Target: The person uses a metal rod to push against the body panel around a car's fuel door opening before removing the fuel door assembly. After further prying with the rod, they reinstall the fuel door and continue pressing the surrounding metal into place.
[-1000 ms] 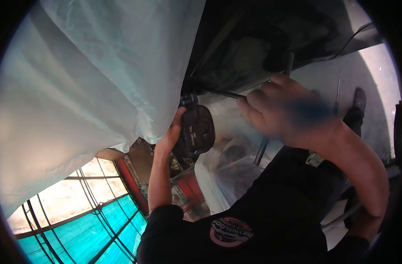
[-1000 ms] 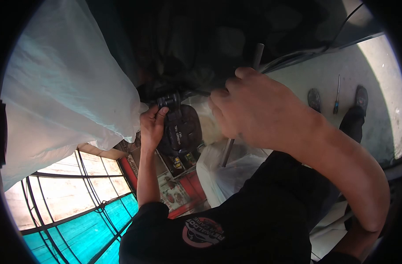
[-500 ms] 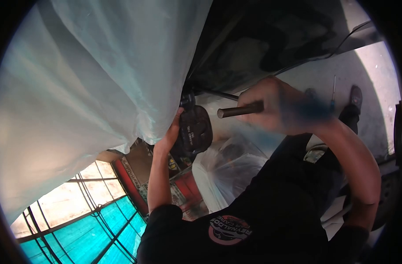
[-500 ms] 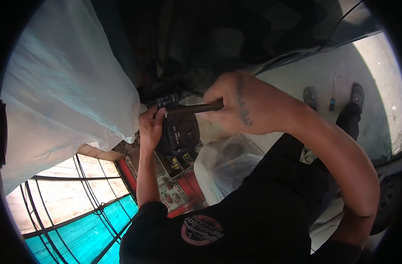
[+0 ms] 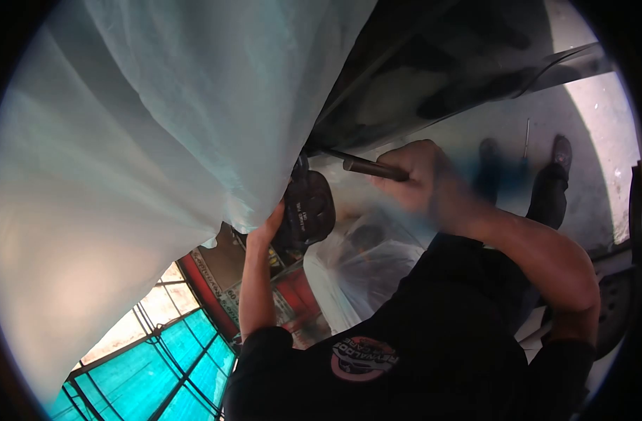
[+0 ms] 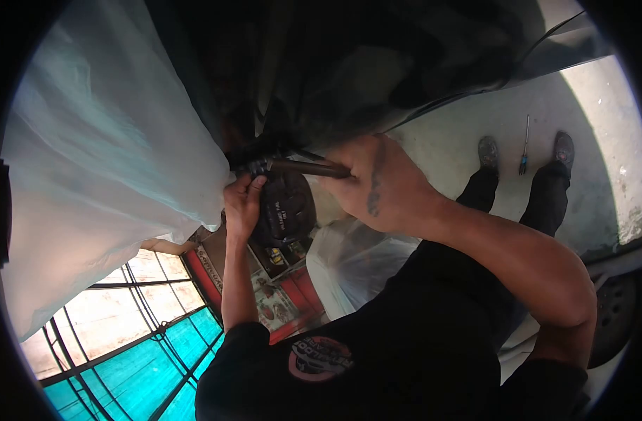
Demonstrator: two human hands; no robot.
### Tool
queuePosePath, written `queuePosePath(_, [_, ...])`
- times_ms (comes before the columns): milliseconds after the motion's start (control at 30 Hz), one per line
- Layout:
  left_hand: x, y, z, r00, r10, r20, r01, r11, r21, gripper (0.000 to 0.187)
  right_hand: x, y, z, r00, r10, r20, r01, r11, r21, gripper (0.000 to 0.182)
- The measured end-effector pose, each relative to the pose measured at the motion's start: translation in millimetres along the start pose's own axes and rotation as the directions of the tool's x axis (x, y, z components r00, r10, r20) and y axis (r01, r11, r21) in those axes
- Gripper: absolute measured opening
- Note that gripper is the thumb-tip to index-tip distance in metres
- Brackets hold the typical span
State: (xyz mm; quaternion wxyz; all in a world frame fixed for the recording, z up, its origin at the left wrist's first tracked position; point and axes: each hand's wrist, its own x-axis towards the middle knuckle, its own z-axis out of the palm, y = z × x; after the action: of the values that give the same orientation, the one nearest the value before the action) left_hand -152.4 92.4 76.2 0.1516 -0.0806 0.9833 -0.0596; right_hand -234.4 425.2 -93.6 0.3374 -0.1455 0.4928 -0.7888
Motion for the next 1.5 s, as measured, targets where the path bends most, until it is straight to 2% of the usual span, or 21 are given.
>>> queuePosePath(167, [-4, -12, 4, 0.999, 0.021, -0.034, -0.019, 0.998, 0.056, 0.027, -1, 0, 4, 1.000, 0.021, -0.009, -0.020, 0.999, 0.048, 0.024])
queuePosePath(233, [3, 12, -7, 0.999, -0.049, 0.007, 0.049, 0.997, 0.066, 0.029, 1, 3, 7, 0.999, 0.032, 0.005, -0.032, 0.997, 0.072, 0.025])
queuePosePath(267, [4, 24, -10, 0.993, -0.105, 0.046, 0.102, 0.993, 0.063, 0.030, -1, 5, 9, 1.000, 0.020, -0.017, -0.018, 0.996, 0.084, 0.024])
queuePosePath(333, [5, 14, -3, 0.998, -0.066, -0.003, 0.066, 0.998, 0.025, 0.031, -1, 4, 4, 0.998, -0.037, -0.058, 0.042, 0.996, 0.076, 0.022])
queuePosePath(400, [4, 4, 0, 0.999, -0.024, -0.021, 0.024, 1.000, -0.005, 0.032, -11, 6, 4, 0.998, -0.064, 0.016, 0.063, 0.994, 0.088, 0.013])
queuePosePath(433, [5, 0, -3, 0.995, -0.098, 0.025, 0.097, 0.994, 0.059, 0.030, -19, 6, 2, 0.998, -0.064, 0.003, 0.063, 0.993, 0.100, 0.013])
queuePosePath(467, [3, -5, -4, 0.982, -0.181, 0.059, 0.173, 0.977, 0.124, 0.035, -25, 10, -4, 0.995, -0.093, -0.032, 0.095, 0.992, 0.079, 0.016])
queuePosePath(500, [3, -5, -3, 0.982, -0.180, 0.059, 0.172, 0.977, 0.124, 0.035, -30, 14, -12, 0.991, -0.121, -0.061, 0.124, 0.991, 0.049, 0.024])
queuePosePath(533, [3, -2, -2, 0.975, -0.216, 0.043, 0.214, 0.976, 0.040, 0.033, -35, 14, -21, 0.978, -0.201, -0.059, 0.200, 0.980, -0.020, 0.034])
queuePosePath(567, [3, -1, -1, 0.967, -0.251, 0.031, 0.252, 0.967, -0.044, 0.032, -36, 15, -23, 0.979, -0.197, -0.062, 0.196, 0.980, -0.020, 0.034])
queuePosePath(633, [7, 20, -9, 0.971, -0.223, 0.082, 0.229, 0.971, -0.074, 0.030, -39, 16, -25, 0.937, -0.349, -0.032, 0.343, 0.932, -0.120, 0.042])
queuePosePath(667, [7, 29, -12, 0.972, -0.197, 0.129, 0.210, 0.972, -0.101, 0.029, -40, 15, -23, 0.939, -0.341, -0.037, 0.335, 0.935, -0.118, 0.042])
queuePosePath(767, [9, 38, -11, 0.982, -0.149, 0.113, 0.166, 0.973, -0.162, 0.029, -34, 8, -18, 0.904, -0.424, -0.062, 0.404, 0.892, -0.203, 0.028])
queuePosePath(833, [9, 46, -16, 0.977, -0.162, 0.140, 0.181, 0.974, -0.138, 0.030, -26, 11, -10, 0.874, -0.486, -0.017, 0.464, 0.843, -0.272, 0.017])
queuePosePath(967, [10, 49, -20, 0.967, -0.184, 0.175, 0.198, 0.978, -0.065, 0.032, -17, 17, -3, 0.850, -0.527, -0.016, 0.493, 0.805, -0.330, 0.011])
queuePosePath(1067, [9, 45, -18, 0.978, -0.161, 0.130, 0.165, 0.986, -0.022, 0.033, -14, 18, 0, 0.841, -0.540, -0.031, 0.503, 0.801, -0.326, 0.011])
queuePosePath(1167, [9, 42, -17, 0.970, -0.184, 0.158, 0.201, 0.974, -0.103, 0.032, -6, 19, -1, 0.834, -0.552, -0.002, 0.523, 0.792, -0.314, 0.010])
queuePosePath(1233, [8, 43, -16, 0.969, -0.191, 0.154, 0.209, 0.971, -0.115, 0.032, -3, 14, -5, 0.899, -0.396, 0.184, 0.437, 0.820, -0.369, 0.042])
queuePosePath(1400, [9, 39, -16, 0.954, -0.236, 0.184, 0.256, 0.962, -0.095, 0.033, 5, 17, -1, 0.856, -0.484, 0.184, 0.514, 0.749, -0.419, 0.039])
queuePosePath(1467, [9, 41, -14, 0.980, -0.154, 0.129, 0.170, 0.977, -0.128, 0.033, 6, 15, -2, 0.837, -0.509, 0.198, 0.539, 0.710, -0.453, 0.038])
queuePosePath(1500, [9, 41, -14, 0.979, -0.156, 0.130, 0.173, 0.977, -0.128, 0.033, 5, 11, -5, 0.815, -0.542, 0.205, 0.566, 0.670, -0.479, 0.019])
